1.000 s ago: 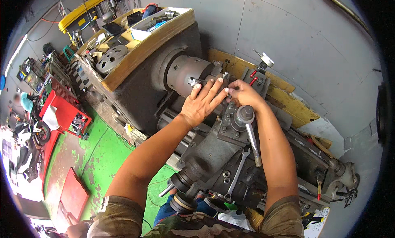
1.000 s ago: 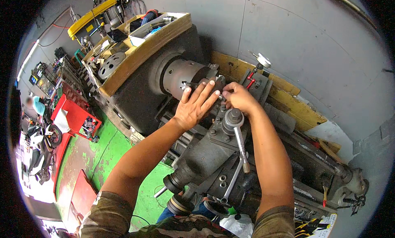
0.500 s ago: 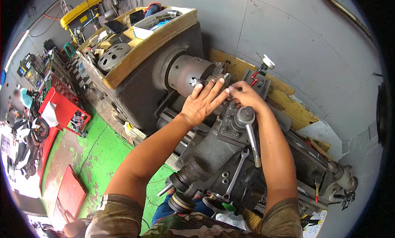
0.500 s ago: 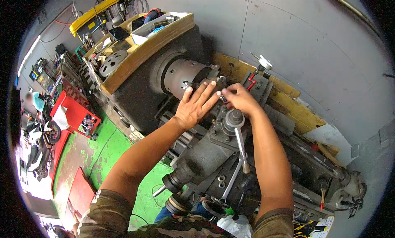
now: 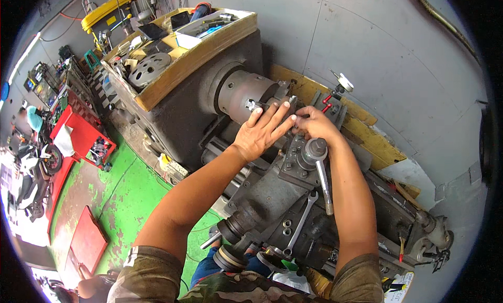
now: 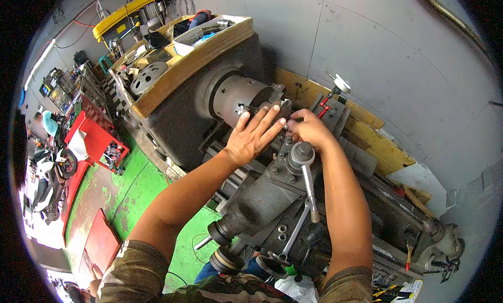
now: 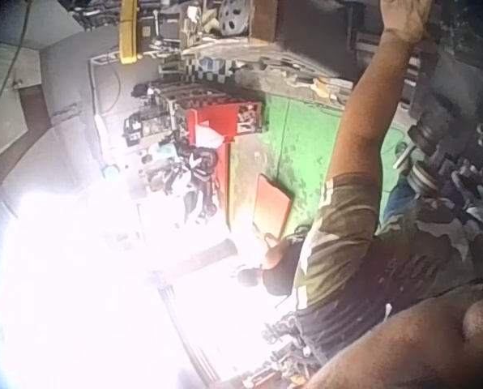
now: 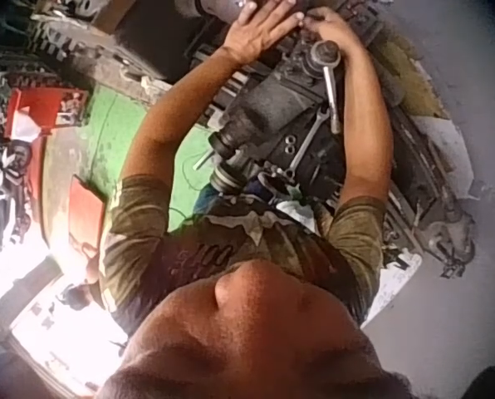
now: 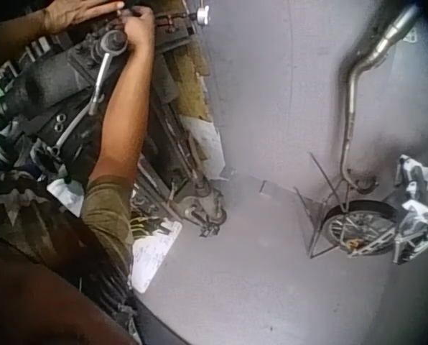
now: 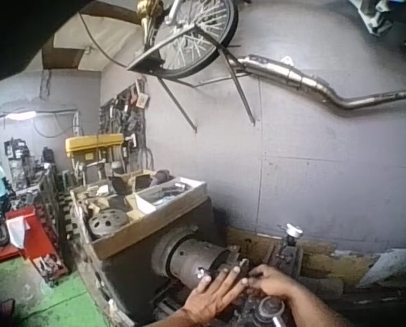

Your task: Using a dial indicator, wrench, and rubber mallet to align and secure a workpiece on a metal lathe.

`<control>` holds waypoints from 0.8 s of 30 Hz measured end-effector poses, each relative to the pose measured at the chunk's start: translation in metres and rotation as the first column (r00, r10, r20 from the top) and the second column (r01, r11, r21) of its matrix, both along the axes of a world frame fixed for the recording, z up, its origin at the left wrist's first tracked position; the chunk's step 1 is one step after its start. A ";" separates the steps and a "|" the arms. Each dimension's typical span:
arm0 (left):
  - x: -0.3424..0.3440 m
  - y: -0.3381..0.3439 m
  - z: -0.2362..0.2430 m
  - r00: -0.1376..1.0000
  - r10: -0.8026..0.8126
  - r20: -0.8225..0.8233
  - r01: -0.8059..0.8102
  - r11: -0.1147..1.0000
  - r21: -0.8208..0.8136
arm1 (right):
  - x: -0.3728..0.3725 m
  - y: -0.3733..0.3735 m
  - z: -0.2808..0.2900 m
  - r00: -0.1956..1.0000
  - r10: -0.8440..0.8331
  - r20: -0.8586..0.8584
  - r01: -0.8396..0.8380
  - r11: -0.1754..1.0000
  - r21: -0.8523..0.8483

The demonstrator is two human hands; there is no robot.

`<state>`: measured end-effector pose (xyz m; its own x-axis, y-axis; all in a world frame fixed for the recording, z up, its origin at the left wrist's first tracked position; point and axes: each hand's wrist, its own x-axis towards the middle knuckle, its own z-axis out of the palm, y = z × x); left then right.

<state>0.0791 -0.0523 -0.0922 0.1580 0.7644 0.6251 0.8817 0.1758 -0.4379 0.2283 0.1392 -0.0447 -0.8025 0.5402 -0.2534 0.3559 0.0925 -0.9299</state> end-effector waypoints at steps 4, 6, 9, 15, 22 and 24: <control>0.003 0.000 0.004 0.999 -0.021 0.044 0.022 0.999 -0.025 | 0.004 0.012 -0.013 0.997 0.006 -0.076 -0.020 0.984 -0.177; 0.002 0.001 0.003 1.000 -0.006 0.014 0.006 1.000 -0.018 | 0.005 0.008 -0.017 0.995 0.051 -0.086 -0.038 0.990 0.137; 0.000 0.001 0.002 1.000 0.004 0.009 -0.004 0.999 -0.032 | 0.002 0.015 -0.008 0.997 0.079 0.026 -0.081 0.994 0.078; -0.001 -0.001 0.002 1.000 0.021 -0.010 -0.021 0.999 -0.038 | 0.005 -0.005 0.010 0.999 0.047 -0.009 -0.046 0.995 0.088; 0.003 0.000 0.001 1.000 0.027 0.013 -0.026 0.998 -0.053 | 0.004 0.012 0.002 0.996 0.066 0.060 -0.059 0.992 -0.114; 0.002 -0.004 0.003 0.999 0.017 0.028 -0.015 0.998 -0.063 | 0.005 0.000 0.006 1.000 0.011 0.008 -0.011 1.000 -0.025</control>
